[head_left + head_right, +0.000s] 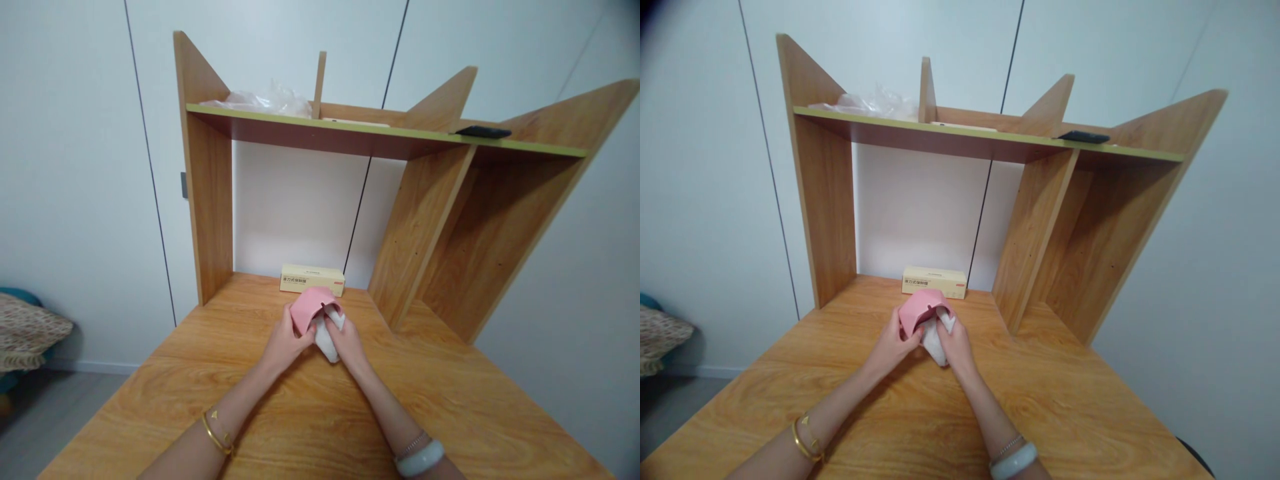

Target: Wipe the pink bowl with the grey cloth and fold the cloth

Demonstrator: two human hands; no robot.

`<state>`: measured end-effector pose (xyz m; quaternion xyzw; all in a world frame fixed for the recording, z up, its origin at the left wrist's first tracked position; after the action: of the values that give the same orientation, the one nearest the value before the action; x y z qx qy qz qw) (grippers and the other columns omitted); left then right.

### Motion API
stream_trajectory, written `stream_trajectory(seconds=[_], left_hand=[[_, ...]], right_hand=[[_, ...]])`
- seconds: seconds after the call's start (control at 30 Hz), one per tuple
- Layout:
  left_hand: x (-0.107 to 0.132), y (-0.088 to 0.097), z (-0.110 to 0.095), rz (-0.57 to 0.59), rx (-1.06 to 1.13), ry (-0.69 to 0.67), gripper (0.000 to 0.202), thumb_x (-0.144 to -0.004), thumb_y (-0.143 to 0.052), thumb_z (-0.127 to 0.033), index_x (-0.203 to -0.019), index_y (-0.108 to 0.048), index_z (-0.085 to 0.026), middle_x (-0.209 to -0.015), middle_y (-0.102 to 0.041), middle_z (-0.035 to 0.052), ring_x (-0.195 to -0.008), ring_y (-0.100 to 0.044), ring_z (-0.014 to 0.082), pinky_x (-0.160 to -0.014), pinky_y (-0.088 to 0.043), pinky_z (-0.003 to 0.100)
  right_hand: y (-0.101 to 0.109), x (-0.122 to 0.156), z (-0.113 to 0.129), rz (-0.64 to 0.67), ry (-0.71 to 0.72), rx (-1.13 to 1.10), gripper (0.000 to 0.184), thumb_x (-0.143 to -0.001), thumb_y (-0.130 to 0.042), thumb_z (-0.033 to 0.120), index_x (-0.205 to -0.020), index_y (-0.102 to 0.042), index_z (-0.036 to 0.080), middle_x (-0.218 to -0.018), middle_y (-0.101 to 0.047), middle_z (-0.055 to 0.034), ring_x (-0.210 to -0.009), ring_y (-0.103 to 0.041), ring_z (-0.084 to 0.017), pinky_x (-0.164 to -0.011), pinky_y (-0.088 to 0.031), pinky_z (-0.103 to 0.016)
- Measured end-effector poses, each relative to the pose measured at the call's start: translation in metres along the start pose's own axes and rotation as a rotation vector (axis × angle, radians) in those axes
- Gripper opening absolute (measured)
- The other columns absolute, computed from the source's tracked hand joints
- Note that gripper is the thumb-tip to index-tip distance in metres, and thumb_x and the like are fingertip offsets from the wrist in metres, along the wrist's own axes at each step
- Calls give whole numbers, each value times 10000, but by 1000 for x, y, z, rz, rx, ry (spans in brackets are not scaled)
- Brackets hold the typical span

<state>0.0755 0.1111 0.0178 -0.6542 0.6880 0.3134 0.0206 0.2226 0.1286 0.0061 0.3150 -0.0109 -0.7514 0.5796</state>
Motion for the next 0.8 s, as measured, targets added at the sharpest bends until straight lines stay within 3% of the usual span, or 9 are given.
stream_trajectory(seconds=[0.1,0.2,0.27,0.37,0.5,0.57,0.7,0.8], left_hand=[[-2,3,0,-31,-163,108,379,-726,-519,-373,-1022,-399,-168,-802,-611,42,-700,-575,180,-580,-413,247],[-3,6,-4,-31,-310,153,371,-699,-534,-393,-978,-421,-177,-786,-615,49,-698,-581,197,-559,-388,247],[-2,6,-6,-9,-385,167,355,-689,-536,-385,-962,-435,-181,-800,-621,59,-713,-587,206,-563,-378,250],[-1,6,-7,33,-429,179,333,-692,-520,-364,-962,-442,-186,-833,-628,66,-741,-594,211,-574,-374,249],[-1,6,-9,47,-503,151,392,-667,-541,-380,-994,-435,-193,-864,-631,63,-779,-598,234,-591,-378,258],[0,5,-10,68,-536,141,410,-678,-529,-386,-1026,-430,-196,-862,-635,64,-786,-601,245,-595,-381,265],[0,4,-16,77,-554,111,473,-690,-523,-426,-1093,-410,-205,-891,-641,66,-813,-605,259,-615,-388,272],[0,8,-18,59,-557,125,490,-683,-531,-442,-1096,-415,-205,-927,-638,67,-849,-599,265,-649,-392,274]], right_hand=[[8,1,9,-53,15,178,443,-721,-479,260,-1154,-489,165,-887,-651,-71,-787,-602,-208,-655,-444,-274],[20,3,19,-141,26,484,541,-725,-482,241,-1258,-394,200,-829,-661,-75,-705,-612,-226,-605,-426,-287],[23,3,22,-157,77,570,578,-731,-479,236,-1292,-343,209,-823,-662,-73,-683,-614,-227,-591,-418,-285],[20,2,16,-108,142,591,604,-733,-485,248,-1308,-310,187,-826,-662,-77,-704,-615,-229,-588,-416,-280],[15,-1,3,-73,22,573,574,-732,-504,305,-1262,-379,123,-781,-664,-103,-678,-615,-233,-540,-413,-268],[16,0,4,-99,37,572,556,-739,-496,299,-1261,-386,145,-792,-666,-97,-673,-614,-227,-544,-416,-266],[20,4,16,-149,197,511,594,-748,-477,266,-1312,-305,197,-897,-659,-74,-763,-612,-214,-633,-429,-270],[18,3,14,-95,132,546,589,-747,-486,278,-1304,-318,187,-881,-662,-77,-764,-613,-220,-627,-424,-273]])
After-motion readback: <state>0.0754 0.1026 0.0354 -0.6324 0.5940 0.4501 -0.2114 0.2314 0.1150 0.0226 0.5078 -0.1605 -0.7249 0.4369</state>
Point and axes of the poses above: each hand's wrist, its own x-axis away from the middle knuckle, its own y-axis out of the back of the hand, z = x × y, the point moved 3 cm from there along -x, towards the middle knuckle
